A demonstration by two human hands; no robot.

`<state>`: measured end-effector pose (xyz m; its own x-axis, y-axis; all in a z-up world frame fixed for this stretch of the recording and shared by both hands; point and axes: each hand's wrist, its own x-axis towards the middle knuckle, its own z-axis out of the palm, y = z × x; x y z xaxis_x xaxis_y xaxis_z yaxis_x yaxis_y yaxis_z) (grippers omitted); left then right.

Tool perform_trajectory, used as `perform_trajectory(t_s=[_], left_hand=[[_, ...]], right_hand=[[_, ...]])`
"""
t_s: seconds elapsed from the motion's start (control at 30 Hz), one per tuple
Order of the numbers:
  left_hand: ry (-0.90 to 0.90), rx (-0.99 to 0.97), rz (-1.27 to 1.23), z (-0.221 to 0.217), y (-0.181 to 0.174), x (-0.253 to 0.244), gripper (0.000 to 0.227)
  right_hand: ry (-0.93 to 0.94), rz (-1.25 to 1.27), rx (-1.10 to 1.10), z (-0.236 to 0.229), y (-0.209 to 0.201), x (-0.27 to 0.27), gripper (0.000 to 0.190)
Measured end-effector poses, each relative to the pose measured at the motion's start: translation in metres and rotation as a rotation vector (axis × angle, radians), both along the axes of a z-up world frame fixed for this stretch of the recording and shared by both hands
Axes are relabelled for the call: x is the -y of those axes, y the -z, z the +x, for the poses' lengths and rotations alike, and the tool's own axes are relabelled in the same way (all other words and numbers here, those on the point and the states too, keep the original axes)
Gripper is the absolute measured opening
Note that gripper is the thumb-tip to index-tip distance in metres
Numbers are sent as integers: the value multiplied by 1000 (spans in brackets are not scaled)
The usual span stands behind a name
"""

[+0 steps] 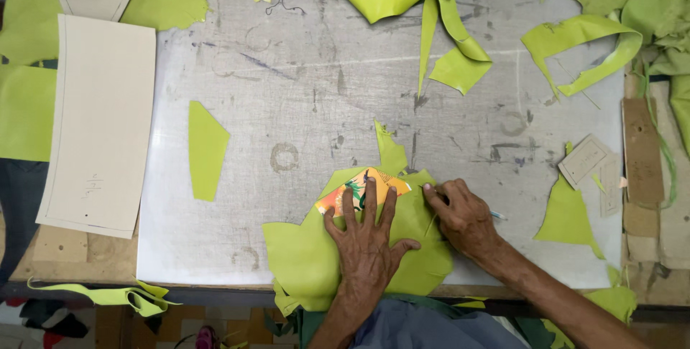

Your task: The person uses a utility knife to cut shapes from a large sheet of lime-green fabric on a work table. They place paper templates on the fabric, trace around them, and cut out the pieces one by one.

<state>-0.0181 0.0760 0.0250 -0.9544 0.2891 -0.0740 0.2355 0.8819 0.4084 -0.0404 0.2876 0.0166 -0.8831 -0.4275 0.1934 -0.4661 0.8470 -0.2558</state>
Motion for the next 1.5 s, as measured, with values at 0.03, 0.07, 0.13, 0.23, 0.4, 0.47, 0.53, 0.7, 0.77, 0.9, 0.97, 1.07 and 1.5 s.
perform_trajectory(t_s=[0.03,0.07,0.13,0.23,0.4,0.47,0.53,0.7,0.77,0.9,0.97,1.07,1.5], left_hand=[[-1,7,-10,-1,0,0,101],[9,-12,-15,0,-1,0,102],[28,-46,-23,1,0,1,102],[64,-66,72,0,2,5,101],[114,-68,81,-6,6,11,102],[136,-61,83,-8,6,11,102],[160,-45,73,-11,6,12,102],[193,-73,27,-18,8,13,100],[200,-47,1,-16,8,12,100],[187,-52,23,-25,8,10,99],[181,-55,35,-19,6,11,98],[185,-57,25,-19,5,10,97],[174,-82,96,-2,4,17,103]], right_hand=[[25,-1,-8,1,-6,-3,47],[81,-38,42,2,-11,-4,43],[194,-112,144,4,-23,-4,35],[383,-467,170,10,-32,14,21],[520,-460,117,11,-16,54,24],[520,-388,48,12,-12,61,23],[507,-300,11,14,-8,65,20],[472,-134,17,14,3,65,36],[456,-75,63,22,4,65,43],[424,-30,64,29,2,59,49],[388,-13,80,36,2,53,47],[239,20,86,27,10,25,46],[478,189,476,15,-31,-97,17]])
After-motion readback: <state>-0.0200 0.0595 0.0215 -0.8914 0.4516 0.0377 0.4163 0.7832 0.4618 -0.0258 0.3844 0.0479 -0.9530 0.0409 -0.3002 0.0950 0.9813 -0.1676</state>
